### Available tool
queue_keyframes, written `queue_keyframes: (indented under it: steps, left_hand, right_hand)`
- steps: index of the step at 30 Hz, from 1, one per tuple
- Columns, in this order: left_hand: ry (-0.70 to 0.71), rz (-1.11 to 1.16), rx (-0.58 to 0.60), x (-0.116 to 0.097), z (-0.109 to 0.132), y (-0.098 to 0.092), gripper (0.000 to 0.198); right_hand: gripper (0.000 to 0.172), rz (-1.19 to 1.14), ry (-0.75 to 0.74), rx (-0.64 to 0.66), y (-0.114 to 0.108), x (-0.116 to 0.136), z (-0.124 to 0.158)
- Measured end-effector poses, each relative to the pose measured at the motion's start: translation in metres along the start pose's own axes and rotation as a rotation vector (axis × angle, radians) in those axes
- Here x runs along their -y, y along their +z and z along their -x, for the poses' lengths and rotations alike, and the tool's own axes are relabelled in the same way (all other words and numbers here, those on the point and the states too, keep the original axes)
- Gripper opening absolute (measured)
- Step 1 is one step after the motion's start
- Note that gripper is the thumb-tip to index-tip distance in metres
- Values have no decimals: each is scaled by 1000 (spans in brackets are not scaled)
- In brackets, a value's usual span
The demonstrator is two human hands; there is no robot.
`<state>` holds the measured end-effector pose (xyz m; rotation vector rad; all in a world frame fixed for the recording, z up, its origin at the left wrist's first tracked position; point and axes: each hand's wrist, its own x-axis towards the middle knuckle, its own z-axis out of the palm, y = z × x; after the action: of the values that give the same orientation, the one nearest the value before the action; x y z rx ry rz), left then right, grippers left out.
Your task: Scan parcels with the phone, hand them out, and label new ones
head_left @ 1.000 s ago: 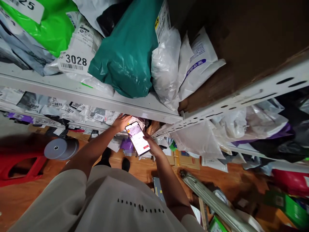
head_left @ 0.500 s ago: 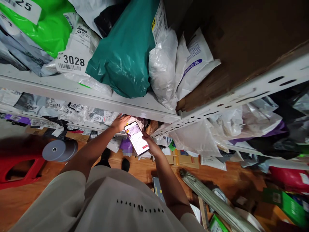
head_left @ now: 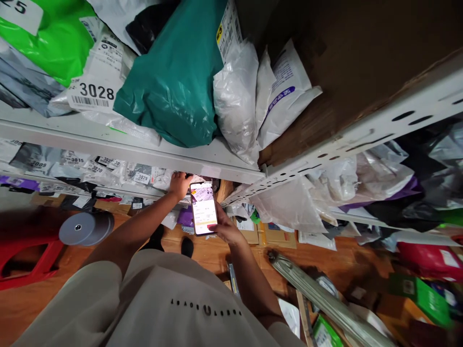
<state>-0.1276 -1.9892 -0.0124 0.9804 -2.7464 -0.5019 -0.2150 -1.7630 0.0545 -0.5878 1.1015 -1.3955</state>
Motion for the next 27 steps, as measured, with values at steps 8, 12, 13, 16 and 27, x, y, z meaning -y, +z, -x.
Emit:
queue_keyframes:
  steps: [8, 12, 13, 16, 27]
  left_hand:
    - [-10, -109, 53, -8, -6, -3, 34]
    - [6, -142, 60, -4, -6, 2, 38]
    - [9, -149, 59, -4, -6, 4, 39]
    - [14, -169, 57, -2, -7, 8, 40]
    - [-31, -148, 65, 0, -8, 10, 38]
  right_hand:
    - [88, 64, -86, 84, 4, 8, 21]
    - [84, 75, -87, 83, 5, 12, 28]
    - [83, 82, -86, 82, 6, 13, 29]
    - [82, 97, -97, 81, 6, 16, 32]
    - [83, 5, -147, -63, -14, -3, 64]
